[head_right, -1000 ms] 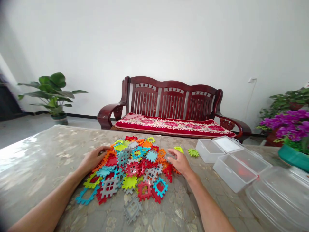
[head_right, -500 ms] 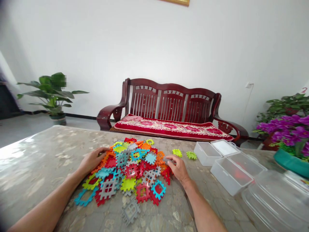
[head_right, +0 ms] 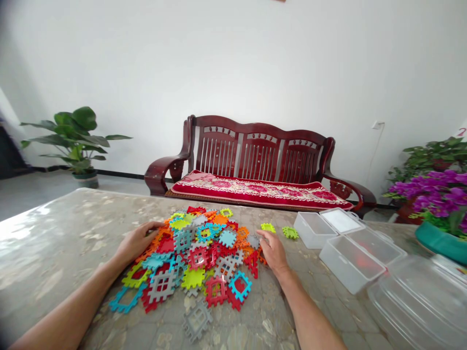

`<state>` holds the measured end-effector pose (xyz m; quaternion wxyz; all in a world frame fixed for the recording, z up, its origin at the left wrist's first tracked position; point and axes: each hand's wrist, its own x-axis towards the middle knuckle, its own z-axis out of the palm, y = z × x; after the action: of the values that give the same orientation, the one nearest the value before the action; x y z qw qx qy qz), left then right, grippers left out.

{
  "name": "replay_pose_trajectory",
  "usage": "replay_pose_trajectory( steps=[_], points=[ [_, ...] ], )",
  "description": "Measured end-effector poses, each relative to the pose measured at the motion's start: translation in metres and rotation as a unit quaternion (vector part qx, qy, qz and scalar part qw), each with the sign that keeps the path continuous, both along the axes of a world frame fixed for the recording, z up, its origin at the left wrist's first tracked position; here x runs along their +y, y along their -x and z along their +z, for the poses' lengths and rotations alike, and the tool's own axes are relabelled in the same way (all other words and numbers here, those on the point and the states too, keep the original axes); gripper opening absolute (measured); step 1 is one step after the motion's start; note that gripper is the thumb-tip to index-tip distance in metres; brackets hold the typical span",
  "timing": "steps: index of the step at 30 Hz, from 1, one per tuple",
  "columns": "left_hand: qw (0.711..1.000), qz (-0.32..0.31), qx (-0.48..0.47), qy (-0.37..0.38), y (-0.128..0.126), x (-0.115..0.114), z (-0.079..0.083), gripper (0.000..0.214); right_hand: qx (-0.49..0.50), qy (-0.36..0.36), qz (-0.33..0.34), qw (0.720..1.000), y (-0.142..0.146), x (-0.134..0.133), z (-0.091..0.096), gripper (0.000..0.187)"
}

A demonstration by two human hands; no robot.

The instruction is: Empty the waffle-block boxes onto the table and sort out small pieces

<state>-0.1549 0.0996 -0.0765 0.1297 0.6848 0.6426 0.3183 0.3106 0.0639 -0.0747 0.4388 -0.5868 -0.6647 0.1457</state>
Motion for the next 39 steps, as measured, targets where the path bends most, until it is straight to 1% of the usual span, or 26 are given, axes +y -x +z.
replay_pose_trajectory(
  steps=[5,11,15,21,28,32,34,37,39],
  points=[
    [1.0,-0.002,0.003,0.006,0.001,0.001,-0.001,0.039,-0.102,0.003,0.04,0.994,0.005,-0.004,0.002,0.041],
    [1.0,0.002,0.005,0.006,0.001,0.001,-0.001,0.039,-0.151,0.02,0.032,0.988,0.005,-0.002,-0.005,0.04],
    [1.0,0.006,0.013,0.007,0.0,0.0,0.001,0.039,-0.164,0.016,0.033,0.986,0.005,-0.001,-0.006,0.04],
    [1.0,0.008,0.025,0.0,-0.002,-0.003,0.003,0.038,-0.174,0.015,0.034,0.984,0.006,-0.004,-0.004,0.039],
    [1.0,0.009,0.023,0.005,-0.002,-0.002,0.001,0.037,-0.198,0.005,0.009,0.98,0.011,-0.008,0.002,0.04],
    [1.0,0.006,0.026,0.01,-0.002,-0.001,0.0,0.038,-0.197,0.008,0.017,0.98,0.012,-0.01,0.003,0.031],
    [1.0,0.01,0.028,0.012,-0.002,-0.002,0.001,0.038,-0.185,0.015,0.015,0.983,0.01,-0.009,0.004,0.031],
    [1.0,0.015,0.021,0.005,-0.003,-0.002,0.0,0.037,-0.168,0.032,-0.012,0.985,0.008,-0.003,0.007,0.034],
    [1.0,0.013,0.013,-0.002,-0.003,-0.002,0.0,0.036,-0.175,0.039,-0.019,0.984,0.008,0.003,0.011,0.034]
  ],
)
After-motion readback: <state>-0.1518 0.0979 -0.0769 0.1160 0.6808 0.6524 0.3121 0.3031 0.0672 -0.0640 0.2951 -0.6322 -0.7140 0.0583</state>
